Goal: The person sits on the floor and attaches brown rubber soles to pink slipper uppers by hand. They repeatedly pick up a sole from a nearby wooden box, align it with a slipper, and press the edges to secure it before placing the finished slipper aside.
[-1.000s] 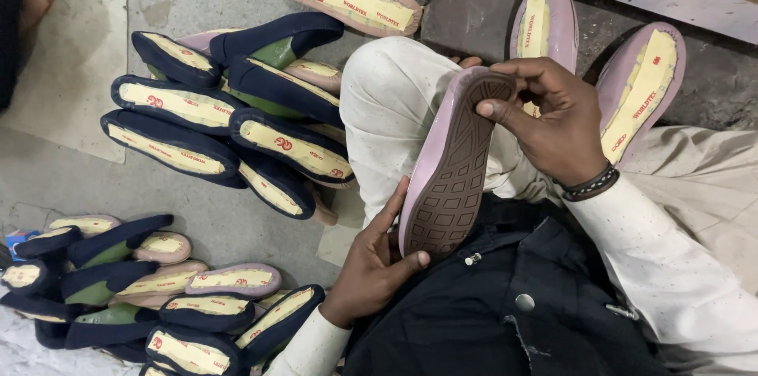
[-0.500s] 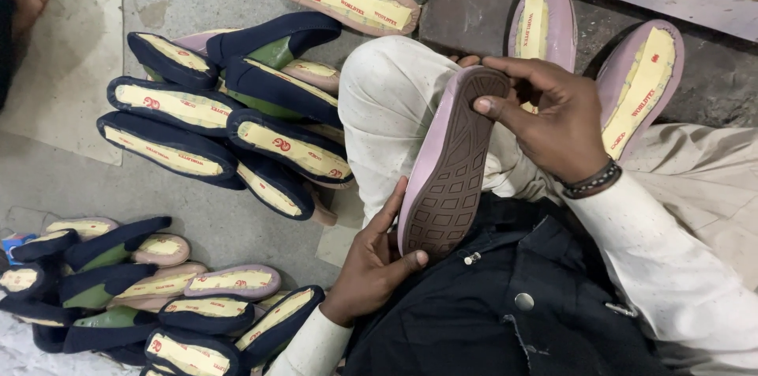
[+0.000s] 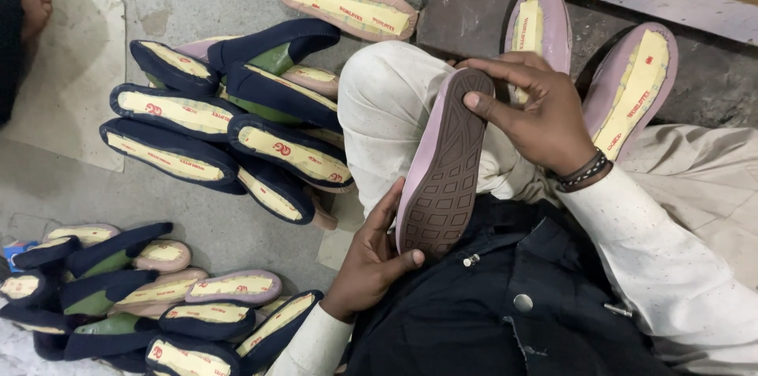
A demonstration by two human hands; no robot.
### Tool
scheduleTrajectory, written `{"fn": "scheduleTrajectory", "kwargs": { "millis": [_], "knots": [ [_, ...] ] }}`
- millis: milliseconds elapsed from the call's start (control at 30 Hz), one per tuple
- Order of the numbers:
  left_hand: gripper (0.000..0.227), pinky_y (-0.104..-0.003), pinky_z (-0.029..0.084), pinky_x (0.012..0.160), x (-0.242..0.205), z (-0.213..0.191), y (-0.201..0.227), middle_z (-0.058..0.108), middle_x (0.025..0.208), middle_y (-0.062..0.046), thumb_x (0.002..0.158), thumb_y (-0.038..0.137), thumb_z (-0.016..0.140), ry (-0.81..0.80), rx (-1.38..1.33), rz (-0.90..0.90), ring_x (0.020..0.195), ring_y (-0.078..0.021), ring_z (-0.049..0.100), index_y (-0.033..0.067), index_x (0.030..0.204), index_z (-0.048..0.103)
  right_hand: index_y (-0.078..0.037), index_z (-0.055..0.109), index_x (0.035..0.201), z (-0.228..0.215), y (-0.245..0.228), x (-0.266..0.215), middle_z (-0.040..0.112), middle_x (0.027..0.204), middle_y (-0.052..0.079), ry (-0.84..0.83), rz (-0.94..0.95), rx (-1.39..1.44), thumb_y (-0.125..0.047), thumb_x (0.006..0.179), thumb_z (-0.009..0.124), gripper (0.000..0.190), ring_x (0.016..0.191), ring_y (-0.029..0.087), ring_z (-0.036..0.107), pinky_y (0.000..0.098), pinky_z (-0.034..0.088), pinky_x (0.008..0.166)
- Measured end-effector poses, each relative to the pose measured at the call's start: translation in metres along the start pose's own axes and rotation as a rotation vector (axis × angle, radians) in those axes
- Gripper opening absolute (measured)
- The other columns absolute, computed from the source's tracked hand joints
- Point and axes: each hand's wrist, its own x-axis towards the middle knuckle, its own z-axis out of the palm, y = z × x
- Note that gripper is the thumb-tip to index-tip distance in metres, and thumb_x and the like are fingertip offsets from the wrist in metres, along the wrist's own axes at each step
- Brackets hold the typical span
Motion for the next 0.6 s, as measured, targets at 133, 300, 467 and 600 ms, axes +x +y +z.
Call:
{"fn": "scheduleTrajectory", "kwargs": {
  "millis": [133,300,467,600],
  "knots": [
    [0.085,-0.038,0.03,0.122,0.01,-0.005,0.001,0.031,0.162,-0.012,0.09,0.01,0.076,-0.022,0.113,0.008,0.152,-0.0232,0.031,0.0084,0.157,0.024,-0.005,0.07,0.127,-0.01,-0.02,-0.006,0.071,0.126,0.016,0.043,-0.162,0.018,-0.016,0.094,0.079,0.036,0.12,0.028,0.066,0.0414,0.053,0.108],
    [0.081,-0.04,0.05,0.107,0.063,0.02,0.055,0.04,0.137,-0.009,0.082,0.05,0.076,-0.008,0.56,0.168,0.132,-0.0215,0.047,0.0098,0.14,0.038,0.0,0.068,0.111,-0.017,-0.068,-0.033,0.068,0.126,0.021,0.037,-0.204,0.074,-0.013,0.088,0.079,0.028,0.105,0.027,0.074,0.0303,0.07,0.08],
    [0.076,-0.041,0.029,0.13,0.1,0.034,0.061,0.023,0.173,-0.016,0.099,0.033,0.069,-0.205,0.37,0.329,0.159,-0.0281,0.03,0.0124,0.159,0.028,-0.002,0.066,0.094,-0.009,-0.059,-0.05,0.069,0.126,0.022,0.161,-0.23,0.078,-0.008,0.089,0.08,0.017,0.112,0.024,0.071,0.0261,0.064,0.079],
    [0.076,-0.042,0.031,0.129,0.108,0.033,0.05,0.023,0.171,-0.018,0.099,0.033,0.069,-0.202,0.369,0.349,0.157,-0.0288,0.032,0.0124,0.158,0.026,-0.002,0.062,0.09,-0.009,-0.062,-0.058,0.066,0.129,0.023,0.154,-0.221,0.039,-0.011,0.093,0.075,0.016,0.116,0.028,0.069,0.0272,0.062,0.079]
  ]
}}
